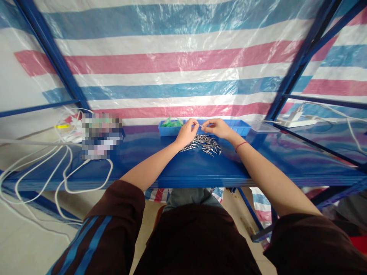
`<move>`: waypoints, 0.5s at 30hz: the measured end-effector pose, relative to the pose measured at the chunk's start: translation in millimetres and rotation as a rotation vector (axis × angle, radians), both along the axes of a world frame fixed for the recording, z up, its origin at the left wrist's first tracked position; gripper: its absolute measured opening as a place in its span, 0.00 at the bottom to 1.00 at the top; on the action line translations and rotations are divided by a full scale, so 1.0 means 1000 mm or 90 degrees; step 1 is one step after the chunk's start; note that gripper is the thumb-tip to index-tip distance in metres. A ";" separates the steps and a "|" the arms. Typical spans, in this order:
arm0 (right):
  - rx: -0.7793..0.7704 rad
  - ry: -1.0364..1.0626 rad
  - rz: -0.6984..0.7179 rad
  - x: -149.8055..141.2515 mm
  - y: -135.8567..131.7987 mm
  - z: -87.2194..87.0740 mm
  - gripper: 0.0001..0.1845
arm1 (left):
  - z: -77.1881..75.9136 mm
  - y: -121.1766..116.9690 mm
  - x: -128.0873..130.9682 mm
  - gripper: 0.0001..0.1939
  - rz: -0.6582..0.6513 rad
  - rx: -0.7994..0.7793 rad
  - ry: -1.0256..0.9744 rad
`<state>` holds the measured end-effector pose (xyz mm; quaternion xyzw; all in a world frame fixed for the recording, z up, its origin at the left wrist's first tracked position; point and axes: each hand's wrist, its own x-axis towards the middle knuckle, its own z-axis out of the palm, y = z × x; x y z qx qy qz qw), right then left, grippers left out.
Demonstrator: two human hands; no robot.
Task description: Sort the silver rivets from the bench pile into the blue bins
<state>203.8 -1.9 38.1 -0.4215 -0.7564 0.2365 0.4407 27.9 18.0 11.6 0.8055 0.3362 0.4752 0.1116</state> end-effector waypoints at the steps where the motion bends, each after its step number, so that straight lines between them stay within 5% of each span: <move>1: 0.012 0.011 -0.013 0.000 -0.001 0.001 0.16 | -0.001 0.001 0.000 0.04 0.009 -0.003 0.003; 8: 0.082 0.006 -0.092 0.003 0.001 0.005 0.16 | 0.000 0.001 -0.004 0.09 0.059 0.007 0.148; 12: 0.192 0.050 -0.274 0.027 0.012 0.007 0.12 | 0.009 -0.002 -0.013 0.12 0.046 0.038 0.323; 15: 0.179 0.027 -0.452 0.051 0.017 0.003 0.12 | 0.019 -0.006 -0.022 0.16 0.023 0.020 0.445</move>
